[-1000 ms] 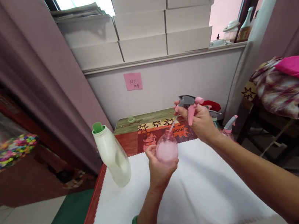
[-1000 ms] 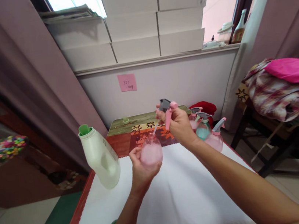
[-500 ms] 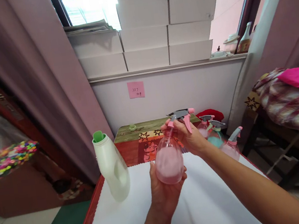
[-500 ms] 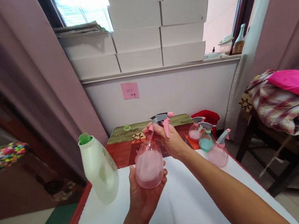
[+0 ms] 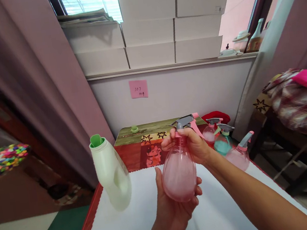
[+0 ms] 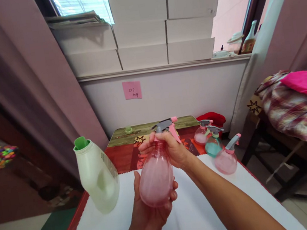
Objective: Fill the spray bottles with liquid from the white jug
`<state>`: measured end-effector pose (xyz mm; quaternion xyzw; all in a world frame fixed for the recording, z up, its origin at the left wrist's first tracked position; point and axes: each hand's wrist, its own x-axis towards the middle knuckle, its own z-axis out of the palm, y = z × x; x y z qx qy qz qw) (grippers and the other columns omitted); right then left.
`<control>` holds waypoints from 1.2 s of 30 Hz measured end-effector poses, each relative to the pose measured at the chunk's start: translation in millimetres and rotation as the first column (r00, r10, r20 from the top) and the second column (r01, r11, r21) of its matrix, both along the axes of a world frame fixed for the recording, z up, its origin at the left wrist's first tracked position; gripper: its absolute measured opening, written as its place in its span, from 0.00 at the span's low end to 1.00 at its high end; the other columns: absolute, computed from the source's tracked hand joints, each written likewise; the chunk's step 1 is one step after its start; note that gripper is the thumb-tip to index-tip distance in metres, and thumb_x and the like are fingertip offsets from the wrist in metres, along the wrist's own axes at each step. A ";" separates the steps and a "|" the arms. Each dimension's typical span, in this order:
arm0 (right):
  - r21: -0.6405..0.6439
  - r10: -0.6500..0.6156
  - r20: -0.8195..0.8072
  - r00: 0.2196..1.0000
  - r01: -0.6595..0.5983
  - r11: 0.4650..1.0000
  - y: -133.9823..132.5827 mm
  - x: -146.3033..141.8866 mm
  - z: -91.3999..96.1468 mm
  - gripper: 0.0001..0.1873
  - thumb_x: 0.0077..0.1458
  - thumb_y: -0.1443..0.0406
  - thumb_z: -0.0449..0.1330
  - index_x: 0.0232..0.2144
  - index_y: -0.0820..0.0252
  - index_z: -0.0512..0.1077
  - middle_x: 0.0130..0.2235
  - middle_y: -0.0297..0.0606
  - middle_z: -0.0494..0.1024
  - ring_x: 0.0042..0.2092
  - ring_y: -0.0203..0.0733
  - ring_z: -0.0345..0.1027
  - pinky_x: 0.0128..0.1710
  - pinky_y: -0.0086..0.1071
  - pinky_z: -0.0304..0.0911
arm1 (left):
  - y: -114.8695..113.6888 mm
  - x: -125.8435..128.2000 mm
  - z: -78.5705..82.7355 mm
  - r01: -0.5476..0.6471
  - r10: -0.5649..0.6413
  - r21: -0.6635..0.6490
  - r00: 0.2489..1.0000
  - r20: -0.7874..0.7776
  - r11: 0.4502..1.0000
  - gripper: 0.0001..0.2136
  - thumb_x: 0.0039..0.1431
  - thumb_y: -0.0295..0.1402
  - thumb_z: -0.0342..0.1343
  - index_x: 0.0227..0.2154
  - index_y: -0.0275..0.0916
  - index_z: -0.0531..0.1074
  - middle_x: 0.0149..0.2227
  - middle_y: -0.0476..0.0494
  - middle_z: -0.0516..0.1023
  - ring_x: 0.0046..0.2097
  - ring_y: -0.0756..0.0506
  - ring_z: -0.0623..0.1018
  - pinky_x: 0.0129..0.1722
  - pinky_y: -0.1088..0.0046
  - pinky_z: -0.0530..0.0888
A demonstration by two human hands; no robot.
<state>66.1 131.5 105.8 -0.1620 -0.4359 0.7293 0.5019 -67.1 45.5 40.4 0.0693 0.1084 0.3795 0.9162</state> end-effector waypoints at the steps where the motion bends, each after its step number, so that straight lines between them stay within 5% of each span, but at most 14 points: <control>1: 0.016 0.008 -0.011 1.000 -0.008 1.000 0.1 -1.1 0.2 0.13 0.49 0.55 0.63 0.29 0.56 0.68 0.37 0.42 0.85 0.42 0.51 0.80 0.45 0.44 0.73 | -0.1 -1.5 0.8 0.019 -0.019 -0.001 1.000 0.014 1.000 0.43 0.53 0.64 0.54 0.49 0.20 0.73 0.38 0.27 0.81 0.34 0.42 0.81 0.29 0.75 0.78; 9: 0.098 -0.054 -0.064 0.997 0.060 0.993 0.4 -9.6 -1.5 0.22 0.53 0.45 0.63 0.27 0.55 0.64 0.31 0.37 0.82 0.40 0.50 0.79 0.43 0.42 0.74 | 4.7 -16.7 0.7 0.106 -0.102 -0.046 0.990 0.094 0.993 0.37 0.57 0.60 0.54 0.53 0.28 0.72 0.41 0.29 0.81 0.37 0.43 0.81 0.30 0.74 0.78; 16: -0.036 -0.064 -0.035 0.997 0.062 0.997 0.6 -16.1 0.8 0.22 0.51 0.45 0.65 0.26 0.56 0.69 0.29 0.37 0.83 0.38 0.48 0.80 0.39 0.39 0.74 | 2.5 -18.3 7.9 0.070 -0.068 -0.051 0.997 0.038 0.996 0.38 0.56 0.60 0.55 0.52 0.24 0.71 0.39 0.26 0.81 0.35 0.41 0.82 0.27 0.74 0.78; 22: -0.070 -0.259 -0.005 0.966 0.258 0.964 2.9 -11.1 1.0 0.19 0.53 0.48 0.65 0.26 0.58 0.72 0.29 0.39 0.84 0.36 0.47 0.81 0.39 0.37 0.74 | 0.3 -17.6 10.8 -0.002 -0.004 -0.102 0.998 -0.060 0.995 0.40 0.59 0.62 0.47 0.48 0.20 0.72 0.36 0.26 0.80 0.32 0.41 0.81 0.24 0.74 0.77; 27: -0.176 -0.191 0.096 0.977 0.206 0.963 0.4 -12.4 -3.3 0.20 0.53 0.49 0.64 0.24 0.59 0.72 0.29 0.42 0.84 0.34 0.48 0.80 0.40 0.40 0.74 | 1.8 -16.0 11.6 -0.043 0.024 -0.131 0.990 -0.142 0.990 0.38 0.60 0.61 0.45 0.47 0.22 0.73 0.35 0.28 0.80 0.30 0.43 0.80 0.23 0.75 0.76; 36: 0.034 -0.163 0.042 0.986 0.162 0.986 -7.0 -10.0 -7.5 0.20 0.53 0.48 0.64 0.26 0.58 0.73 0.29 0.41 0.84 0.34 0.47 0.80 0.37 0.40 0.74 | -4.2 -15.6 7.5 0.042 -0.046 -0.100 0.998 -0.042 0.994 0.38 0.58 0.60 0.51 0.49 0.22 0.73 0.36 0.27 0.81 0.32 0.43 0.81 0.24 0.75 0.77</control>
